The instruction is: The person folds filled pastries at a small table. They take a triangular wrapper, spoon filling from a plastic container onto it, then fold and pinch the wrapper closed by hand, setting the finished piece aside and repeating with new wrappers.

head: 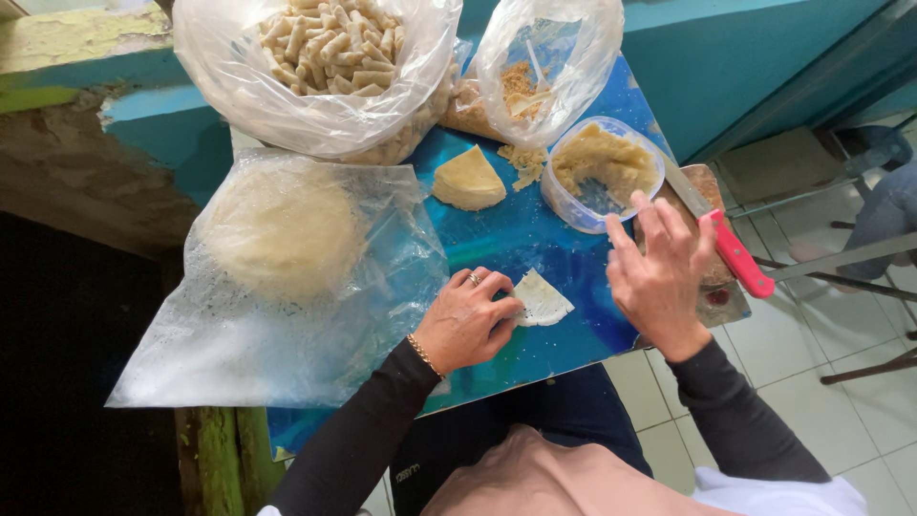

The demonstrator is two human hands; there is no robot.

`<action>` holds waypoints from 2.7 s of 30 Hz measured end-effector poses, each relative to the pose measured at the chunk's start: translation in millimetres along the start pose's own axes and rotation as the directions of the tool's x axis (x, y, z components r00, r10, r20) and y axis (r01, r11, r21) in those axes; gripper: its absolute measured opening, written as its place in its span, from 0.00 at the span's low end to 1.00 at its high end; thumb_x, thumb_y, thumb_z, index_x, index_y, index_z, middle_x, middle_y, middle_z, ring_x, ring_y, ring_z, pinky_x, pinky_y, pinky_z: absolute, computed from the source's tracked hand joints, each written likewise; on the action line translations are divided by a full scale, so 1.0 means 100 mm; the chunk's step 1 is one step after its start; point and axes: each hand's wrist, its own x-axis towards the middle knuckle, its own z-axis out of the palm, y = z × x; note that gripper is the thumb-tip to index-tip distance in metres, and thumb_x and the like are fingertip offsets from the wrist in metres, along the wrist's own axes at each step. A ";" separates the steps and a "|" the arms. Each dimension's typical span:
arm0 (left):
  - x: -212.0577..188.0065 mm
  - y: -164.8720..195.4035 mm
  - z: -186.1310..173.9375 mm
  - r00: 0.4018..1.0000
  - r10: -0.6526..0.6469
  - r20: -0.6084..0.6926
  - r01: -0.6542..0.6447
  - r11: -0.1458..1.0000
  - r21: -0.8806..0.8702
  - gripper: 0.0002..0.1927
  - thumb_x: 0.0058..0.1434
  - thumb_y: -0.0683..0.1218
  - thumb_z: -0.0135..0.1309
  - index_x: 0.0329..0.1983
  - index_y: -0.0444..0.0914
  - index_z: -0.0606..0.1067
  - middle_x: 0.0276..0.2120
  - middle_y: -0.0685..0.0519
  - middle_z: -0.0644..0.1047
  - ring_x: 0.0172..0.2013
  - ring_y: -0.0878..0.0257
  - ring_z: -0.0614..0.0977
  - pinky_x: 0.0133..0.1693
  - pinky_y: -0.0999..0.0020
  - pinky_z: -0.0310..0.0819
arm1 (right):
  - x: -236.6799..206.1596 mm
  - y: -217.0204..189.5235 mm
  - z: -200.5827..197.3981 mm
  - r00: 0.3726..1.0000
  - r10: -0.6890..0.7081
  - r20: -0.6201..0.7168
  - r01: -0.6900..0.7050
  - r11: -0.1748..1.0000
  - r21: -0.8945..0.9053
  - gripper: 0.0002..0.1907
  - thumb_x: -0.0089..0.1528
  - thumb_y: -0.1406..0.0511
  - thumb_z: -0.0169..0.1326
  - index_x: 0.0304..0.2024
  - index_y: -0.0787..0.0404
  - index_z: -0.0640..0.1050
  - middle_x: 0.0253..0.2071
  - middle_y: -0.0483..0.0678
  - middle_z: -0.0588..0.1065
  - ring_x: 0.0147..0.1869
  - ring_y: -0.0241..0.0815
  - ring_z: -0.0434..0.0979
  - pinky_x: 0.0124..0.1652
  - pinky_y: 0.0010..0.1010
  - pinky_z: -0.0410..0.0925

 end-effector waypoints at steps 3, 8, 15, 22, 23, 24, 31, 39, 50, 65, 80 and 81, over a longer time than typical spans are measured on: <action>-0.01 0.00 0.01 1.000 0.006 -0.005 -0.006 1.000 -0.004 0.08 0.54 0.46 0.60 0.37 0.43 0.80 0.41 0.52 0.75 0.45 0.53 0.76 0.49 0.56 0.69 | 0.06 0.05 -0.08 0.998 0.006 -0.070 -0.003 0.999 0.045 0.16 0.62 0.66 0.60 0.52 0.48 0.83 0.67 0.47 0.71 0.71 0.48 0.67 0.70 0.54 0.51; -0.01 0.01 0.02 1.000 -0.003 0.005 0.003 1.000 -0.006 0.08 0.55 0.46 0.59 0.38 0.43 0.80 0.41 0.53 0.75 0.46 0.54 0.76 0.49 0.56 0.69 | 0.55 0.03 0.01 0.993 -0.121 0.003 0.111 0.921 0.373 0.17 0.62 0.68 0.60 0.54 0.48 0.82 0.57 0.41 0.74 0.62 0.47 0.72 0.63 0.44 0.59; 0.00 0.00 0.04 1.000 -0.004 -0.009 0.004 1.000 0.008 0.09 0.52 0.47 0.60 0.36 0.43 0.79 0.40 0.51 0.74 0.45 0.52 0.76 0.48 0.56 0.69 | 0.32 -0.43 0.04 0.882 -0.462 0.090 0.428 0.866 0.258 0.25 0.55 0.67 0.57 0.56 0.50 0.78 0.54 0.46 0.74 0.57 0.45 0.73 0.59 0.42 0.62; -0.01 0.00 0.04 1.000 -0.017 0.006 0.017 1.000 0.008 0.09 0.53 0.46 0.59 0.38 0.43 0.80 0.41 0.52 0.75 0.45 0.53 0.76 0.48 0.56 0.69 | 0.01 -0.35 0.10 0.852 -0.522 0.045 0.521 0.853 0.027 0.27 0.59 0.64 0.53 0.63 0.49 0.76 0.58 0.46 0.73 0.55 0.43 0.72 0.54 0.37 0.62; -0.01 0.00 0.04 1.000 -0.016 0.000 0.016 1.000 0.000 0.09 0.53 0.46 0.59 0.38 0.43 0.80 0.41 0.52 0.75 0.45 0.53 0.76 0.48 0.56 0.69 | 0.00 -0.31 0.11 0.865 -0.500 0.049 0.501 0.865 -0.017 0.27 0.60 0.64 0.53 0.63 0.50 0.77 0.60 0.46 0.73 0.56 0.43 0.71 0.54 0.36 0.61; -0.01 -0.01 0.03 1.000 -0.016 -0.005 0.016 1.000 -0.007 0.09 0.53 0.46 0.59 0.38 0.44 0.80 0.41 0.52 0.75 0.45 0.54 0.76 0.48 0.56 0.69 | 0.02 -0.25 0.12 0.877 -0.478 0.052 0.480 0.875 -0.060 0.26 0.61 0.64 0.53 0.63 0.51 0.77 0.61 0.46 0.73 0.58 0.42 0.71 0.54 0.35 0.60; -0.02 -0.02 0.00 1.000 -0.021 0.005 0.021 1.000 -0.006 0.08 0.55 0.46 0.59 0.38 0.44 0.81 0.41 0.53 0.75 0.44 0.54 0.76 0.47 0.57 0.69 | 0.20 0.08 0.07 0.992 -0.120 0.026 0.121 0.933 -0.338 0.23 0.58 0.67 0.58 0.57 0.51 0.81 0.63 0.44 0.72 0.64 0.42 0.70 0.62 0.44 0.61; 0.00 0.00 -0.01 0.999 -0.025 0.042 0.026 1.000 -0.013 0.08 0.54 0.47 0.60 0.38 0.43 0.81 0.40 0.52 0.75 0.44 0.53 0.76 0.46 0.57 0.69 | 0.51 0.28 -0.08 0.994 -0.005 -0.108 0.043 0.935 0.353 0.13 0.64 0.67 0.58 0.51 0.54 0.82 0.57 0.45 0.76 0.61 0.47 0.73 0.57 0.42 0.64; 0.00 -0.01 -0.05 1.000 -0.031 0.000 0.031 0.995 -0.090 0.05 0.56 0.47 0.58 0.33 0.42 0.81 0.39 0.52 0.77 0.42 0.53 0.78 0.48 0.57 0.71 | 2.40 0.14 1.51 0.886 -0.062 0.460 0.047 0.998 0.044 0.15 0.60 0.52 0.55 0.34 0.52 0.86 0.36 0.51 0.81 0.46 0.50 0.81 0.46 0.46 0.69; 0.03 -0.08 -0.07 0.992 -0.052 -0.116 0.041 0.995 -0.093 0.05 0.56 0.42 0.59 0.36 0.40 0.79 0.38 0.53 0.78 0.41 0.53 0.79 0.45 0.59 0.73 | 2.00 0.88 1.47 0.973 -0.159 0.164 0.065 0.881 0.469 0.13 0.65 0.65 0.50 0.40 0.54 0.86 0.34 0.47 0.80 0.33 0.41 0.78 0.35 0.31 0.69; 0.05 0.02 -0.06 0.985 -0.002 -0.171 -0.010 0.997 -0.071 0.20 0.58 0.45 0.62 0.55 0.44 0.79 0.57 0.46 0.73 0.54 0.48 0.75 0.53 0.55 0.72 | 0.03 -0.10 0.04 0.909 0.036 0.416 -0.296 0.756 0.583 0.09 0.58 0.62 0.53 0.31 0.54 0.84 0.29 0.44 0.81 0.34 0.46 0.82 0.35 0.36 0.73; 0.04 0.02 -0.05 0.991 0.011 -0.136 -0.018 0.998 -0.055 0.21 0.58 0.46 0.62 0.56 0.45 0.78 0.58 0.46 0.72 0.56 0.47 0.75 0.54 0.54 0.71 | 0.00 -0.13 0.02 0.929 0.021 0.368 -0.241 0.792 0.562 0.09 0.58 0.62 0.54 0.31 0.55 0.84 0.29 0.45 0.80 0.33 0.48 0.81 0.34 0.38 0.72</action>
